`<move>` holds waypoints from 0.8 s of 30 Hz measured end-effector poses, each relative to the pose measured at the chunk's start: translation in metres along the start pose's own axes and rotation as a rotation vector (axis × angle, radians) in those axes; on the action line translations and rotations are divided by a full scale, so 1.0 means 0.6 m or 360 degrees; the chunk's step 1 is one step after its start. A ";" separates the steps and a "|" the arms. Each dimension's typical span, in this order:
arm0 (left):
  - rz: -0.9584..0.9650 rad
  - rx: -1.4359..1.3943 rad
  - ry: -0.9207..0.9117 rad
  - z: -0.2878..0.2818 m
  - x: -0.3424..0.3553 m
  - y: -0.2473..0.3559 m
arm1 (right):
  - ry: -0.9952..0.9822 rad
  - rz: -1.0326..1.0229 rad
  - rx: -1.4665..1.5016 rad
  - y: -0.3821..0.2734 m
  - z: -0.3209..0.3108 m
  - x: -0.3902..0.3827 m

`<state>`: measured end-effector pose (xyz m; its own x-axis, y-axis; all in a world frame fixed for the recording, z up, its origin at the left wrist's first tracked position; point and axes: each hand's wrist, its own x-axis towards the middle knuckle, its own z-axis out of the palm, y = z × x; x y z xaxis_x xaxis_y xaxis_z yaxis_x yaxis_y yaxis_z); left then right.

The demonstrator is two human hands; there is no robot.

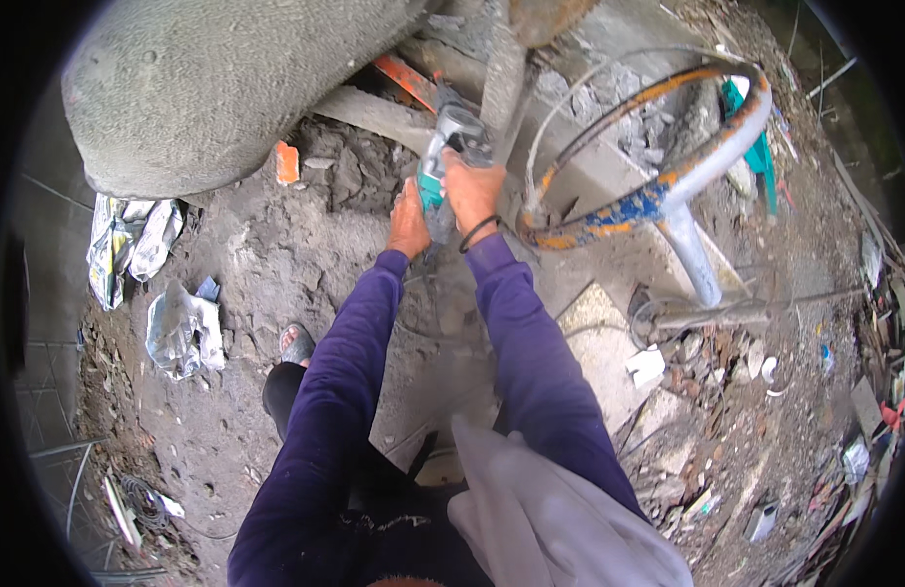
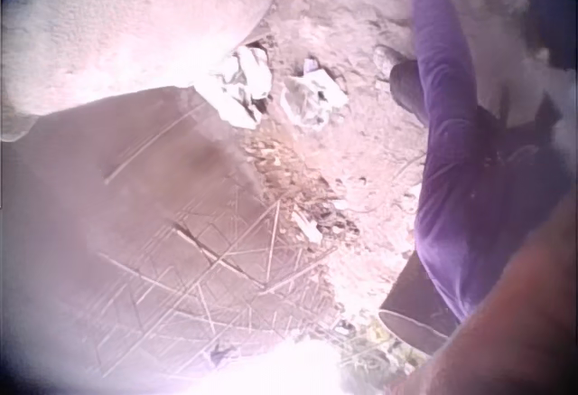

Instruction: The person uses a handheld angle grinder to grind a concrete surface near a cement mixer, creating dust and debris. They reposition the grinder and adjust their stance while continuing to grind the same area.

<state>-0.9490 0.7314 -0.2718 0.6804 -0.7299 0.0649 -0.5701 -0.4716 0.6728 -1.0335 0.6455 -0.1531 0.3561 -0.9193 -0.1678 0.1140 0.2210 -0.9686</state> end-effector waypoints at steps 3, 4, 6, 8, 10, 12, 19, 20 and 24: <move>0.0001 -0.0153 0.0043 0.047 -0.021 -0.006 | -0.0070 -0.0225 -0.0179 0.026 -0.015 0.000; 0.0006 -0.0212 0.0045 0.064 -0.031 -0.001 | -0.0077 -0.0308 -0.0180 0.036 -0.025 -0.001; 0.0065 -0.0243 0.0206 0.087 -0.055 -0.047 | -0.0119 -0.0548 -0.0175 0.052 -0.009 -0.036; 0.0092 -0.0466 0.0260 0.085 -0.072 -0.094 | -0.0117 -0.0834 -0.0168 0.037 0.016 -0.076; 0.0362 -0.0230 0.0447 0.073 -0.073 -0.080 | -0.0171 -0.0567 -0.0144 0.005 0.003 -0.071; 0.0479 -0.0225 0.0436 0.016 -0.067 -0.005 | -0.0186 -0.0407 0.0027 -0.021 -0.014 -0.053; 0.0224 -0.0628 0.0551 0.052 -0.083 -0.069 | -0.0350 -0.0552 -0.0191 -0.020 0.023 -0.087; 0.0191 -0.0615 0.0567 0.073 -0.093 -0.100 | -0.0405 -0.0521 -0.0245 -0.020 0.026 -0.095; -0.0055 -0.1120 0.0456 0.061 -0.090 -0.053 | -0.0412 -0.0518 -0.0318 -0.006 0.016 -0.108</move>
<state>-0.9847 0.7677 -0.3234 0.8401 -0.5184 0.1595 -0.1835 0.0052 0.9830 -1.0482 0.7073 -0.1369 0.5542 -0.8132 0.1775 0.0860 -0.1562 -0.9840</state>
